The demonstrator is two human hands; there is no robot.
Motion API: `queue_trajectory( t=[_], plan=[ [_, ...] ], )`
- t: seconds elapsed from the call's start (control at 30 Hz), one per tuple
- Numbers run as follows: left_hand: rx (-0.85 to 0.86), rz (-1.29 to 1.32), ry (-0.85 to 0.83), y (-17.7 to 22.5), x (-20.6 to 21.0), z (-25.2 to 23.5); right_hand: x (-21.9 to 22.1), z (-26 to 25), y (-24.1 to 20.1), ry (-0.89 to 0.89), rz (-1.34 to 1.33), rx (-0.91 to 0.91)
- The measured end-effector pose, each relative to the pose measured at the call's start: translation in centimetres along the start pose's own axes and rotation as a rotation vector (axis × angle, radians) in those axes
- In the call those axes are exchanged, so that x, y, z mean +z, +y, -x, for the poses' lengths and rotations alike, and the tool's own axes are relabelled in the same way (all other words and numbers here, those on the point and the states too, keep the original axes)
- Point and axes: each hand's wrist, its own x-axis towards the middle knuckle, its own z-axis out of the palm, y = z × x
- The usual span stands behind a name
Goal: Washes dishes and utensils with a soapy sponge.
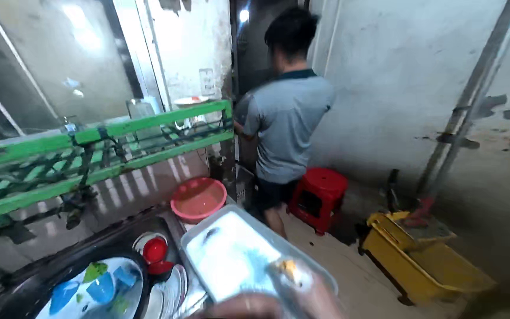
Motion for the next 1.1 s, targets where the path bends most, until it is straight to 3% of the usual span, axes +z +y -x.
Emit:
queue_trajectory(
  t=[0.13, 0.27, 0.53, 0.6, 0.7, 0.73, 0.8, 0.93, 1.03, 1.1],
  plan=[
    [-0.045, 0.445, 0.084, -2.9, -6.1, 1.2, 1.2, -0.9, 2.1, 0.248, -0.189, -0.051],
    [0.049, 0.819, 0.33, -6.7, -10.4, 3.6, 0.9, -1.1, 1.7, 0.246, -0.162, -0.003],
    [0.415, 1.234, 0.839, -10.2, -19.4, 7.3, 1.2, -0.7, 1.6, 0.245, -0.157, -0.006],
    [0.311, 1.241, 1.036, -13.6, -20.5, 6.5, 1.0, -0.6, 1.5, 0.21, -0.13, -0.003],
    [-0.216, 1.026, 1.173, -17.8, -18.8, 4.7, 0.7, -0.4, 1.3, 0.178, -0.106, -0.01],
    [-0.292, 0.882, 1.185, -17.9, -17.5, 3.7, 0.7, -0.4, 1.5, 0.181, -0.111, -0.014],
    [-0.252, 0.575, 1.086, -15.2, -14.2, 1.8, 1.0, -0.3, 1.7, 0.19, -0.128, -0.014],
    [0.019, 0.089, 0.454, -9.0, -7.9, -4.4, 0.7, -0.3, 1.6, 0.149, -0.138, -0.025],
    [-0.195, -0.172, 0.189, -6.8, -4.2, -8.1, 0.5, -0.4, 1.7, 0.119, -0.093, -0.021],
    [-0.226, -0.266, 0.049, -4.7, -2.3, -8.9, 0.3, -0.3, 1.7, 0.109, -0.072, -0.032]
  ],
)
